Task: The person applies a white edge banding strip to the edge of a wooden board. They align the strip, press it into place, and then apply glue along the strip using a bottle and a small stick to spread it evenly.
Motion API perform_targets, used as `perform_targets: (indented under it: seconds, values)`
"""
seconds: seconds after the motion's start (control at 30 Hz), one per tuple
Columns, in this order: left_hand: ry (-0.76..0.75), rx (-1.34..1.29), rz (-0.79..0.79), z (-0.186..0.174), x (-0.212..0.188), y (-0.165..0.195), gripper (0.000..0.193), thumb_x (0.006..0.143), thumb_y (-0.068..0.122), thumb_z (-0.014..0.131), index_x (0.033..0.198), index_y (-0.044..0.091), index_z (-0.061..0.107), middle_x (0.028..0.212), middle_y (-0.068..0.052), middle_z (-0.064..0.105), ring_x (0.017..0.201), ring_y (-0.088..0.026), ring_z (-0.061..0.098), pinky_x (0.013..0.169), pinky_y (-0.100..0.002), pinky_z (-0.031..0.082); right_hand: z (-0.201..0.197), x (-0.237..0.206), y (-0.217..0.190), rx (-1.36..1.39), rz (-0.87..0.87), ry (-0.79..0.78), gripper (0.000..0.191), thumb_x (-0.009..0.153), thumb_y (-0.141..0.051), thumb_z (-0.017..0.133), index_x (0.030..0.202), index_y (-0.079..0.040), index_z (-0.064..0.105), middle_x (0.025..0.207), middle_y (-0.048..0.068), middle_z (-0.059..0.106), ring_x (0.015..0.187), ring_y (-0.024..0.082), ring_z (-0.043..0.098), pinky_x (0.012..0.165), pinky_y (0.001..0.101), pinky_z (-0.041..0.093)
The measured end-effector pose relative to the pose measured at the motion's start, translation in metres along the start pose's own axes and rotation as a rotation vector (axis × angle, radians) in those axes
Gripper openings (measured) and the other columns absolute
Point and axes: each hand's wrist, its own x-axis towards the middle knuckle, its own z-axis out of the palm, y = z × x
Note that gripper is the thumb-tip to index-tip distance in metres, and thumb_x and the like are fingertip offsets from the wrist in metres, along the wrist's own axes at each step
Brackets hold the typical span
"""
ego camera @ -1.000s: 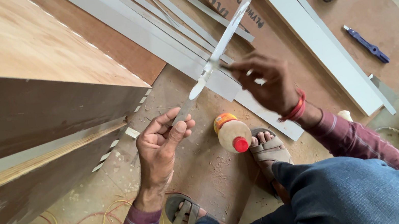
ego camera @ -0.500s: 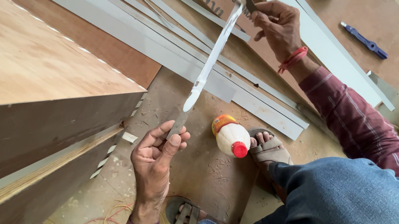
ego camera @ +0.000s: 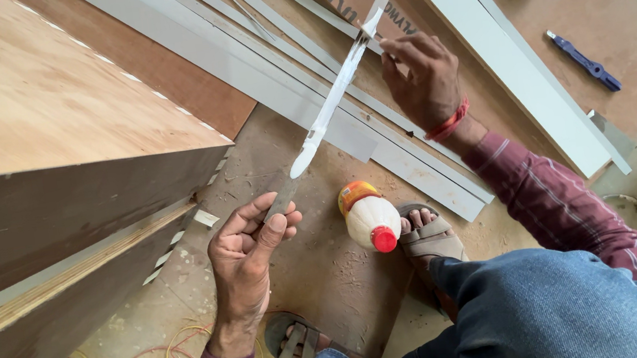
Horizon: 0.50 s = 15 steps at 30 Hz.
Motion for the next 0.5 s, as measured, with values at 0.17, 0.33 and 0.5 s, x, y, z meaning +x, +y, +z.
perform_targets:
  seconds: [0.17, 0.33, 0.5]
  values:
    - [0.0, 0.028, 0.0, -0.003, 0.0, 0.0, 0.035, 0.094, 0.009, 0.072, 0.124, -0.007, 0.065, 0.108, -0.017, 0.077, 0.096, -0.019, 0.075, 0.086, -0.029, 0.061, -0.013, -0.012, -0.015, -0.003, -0.172, -0.016, 0.008, 0.099, -0.007, 0.073, 0.107, -0.006, 0.074, 0.101, 0.007, 0.075, 0.085, 0.016, 0.068, 0.071, 0.0321, 0.055]
    - [0.01, 0.057, 0.0, -0.007, -0.003, -0.002, 0.036, 0.094, 0.009, 0.071, 0.125, -0.008, 0.064, 0.108, -0.017, 0.076, 0.095, -0.019, 0.075, 0.085, -0.029, 0.061, -0.007, 0.0, 0.017, 0.019, -0.014, 0.016, 0.005, 0.103, -0.004, 0.073, 0.101, -0.007, 0.076, 0.103, 0.01, 0.077, 0.083, 0.014, 0.066, 0.066, 0.028, 0.053]
    - [0.01, 0.061, 0.007, -0.01, -0.004, -0.003, 0.036, 0.094, 0.009, 0.07, 0.125, -0.008, 0.064, 0.109, -0.017, 0.076, 0.095, -0.019, 0.075, 0.084, -0.029, 0.061, -0.001, 0.015, 0.034, -0.166, -0.109, -0.008, 0.002, 0.104, -0.009, 0.075, 0.103, -0.007, 0.075, 0.098, 0.008, 0.075, 0.083, 0.015, 0.064, 0.07, 0.0284, 0.05]
